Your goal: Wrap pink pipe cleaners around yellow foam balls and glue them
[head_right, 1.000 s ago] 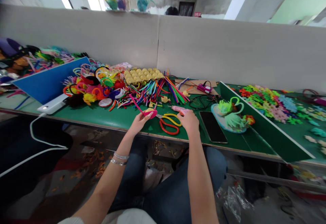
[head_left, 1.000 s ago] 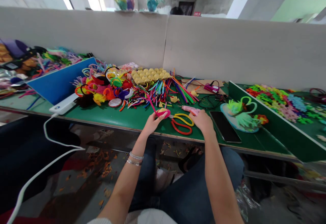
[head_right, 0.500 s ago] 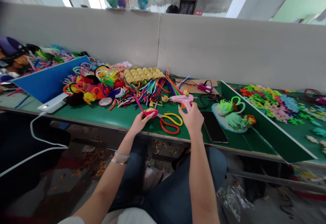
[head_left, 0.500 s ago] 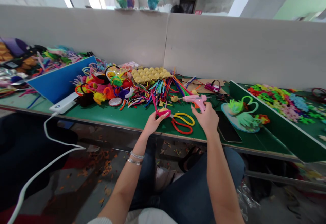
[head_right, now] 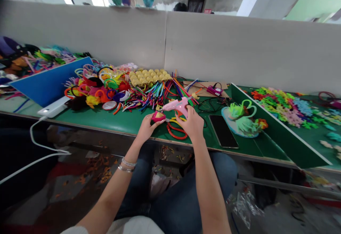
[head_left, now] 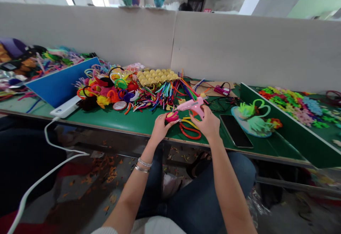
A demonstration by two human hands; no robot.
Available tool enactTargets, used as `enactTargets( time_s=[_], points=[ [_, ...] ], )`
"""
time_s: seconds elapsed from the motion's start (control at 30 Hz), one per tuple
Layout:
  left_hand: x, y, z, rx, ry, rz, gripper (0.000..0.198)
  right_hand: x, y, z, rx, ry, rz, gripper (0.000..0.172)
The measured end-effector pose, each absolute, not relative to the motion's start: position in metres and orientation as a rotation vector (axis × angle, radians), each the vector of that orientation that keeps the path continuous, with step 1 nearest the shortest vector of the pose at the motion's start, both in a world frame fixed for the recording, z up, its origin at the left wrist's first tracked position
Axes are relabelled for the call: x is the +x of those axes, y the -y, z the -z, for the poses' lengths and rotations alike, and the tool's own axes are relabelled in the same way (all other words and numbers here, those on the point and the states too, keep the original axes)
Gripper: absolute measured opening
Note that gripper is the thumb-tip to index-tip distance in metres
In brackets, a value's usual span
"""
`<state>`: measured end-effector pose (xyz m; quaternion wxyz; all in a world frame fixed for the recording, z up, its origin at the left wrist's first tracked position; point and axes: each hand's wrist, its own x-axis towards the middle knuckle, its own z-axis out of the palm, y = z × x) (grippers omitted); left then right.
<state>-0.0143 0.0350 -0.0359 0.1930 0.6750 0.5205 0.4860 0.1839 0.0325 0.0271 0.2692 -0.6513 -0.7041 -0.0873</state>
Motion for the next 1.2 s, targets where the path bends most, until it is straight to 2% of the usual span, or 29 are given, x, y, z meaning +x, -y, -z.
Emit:
enactTargets(
  time_s=[0.1, 0.4, 1.2],
  points=[
    [-0.013, -0.035, 0.041, 2.034, -1.582, -1.363, 0.051, 0.186, -0.033, -0.025, -1.699, 2.015, 0.337, 0.052],
    [-0.008, -0.026, 0.040, 2.122, -1.799, -1.389, 0.049, 0.189, -0.032, -0.024, -1.612, 2.134, 0.513, 0.043],
    [-0.003, -0.023, 0.033, 2.006, -1.972, -1.378, 0.044, 0.185, -0.030, -0.027, -1.497, 2.228, 0.567, 0.038]
  ],
)
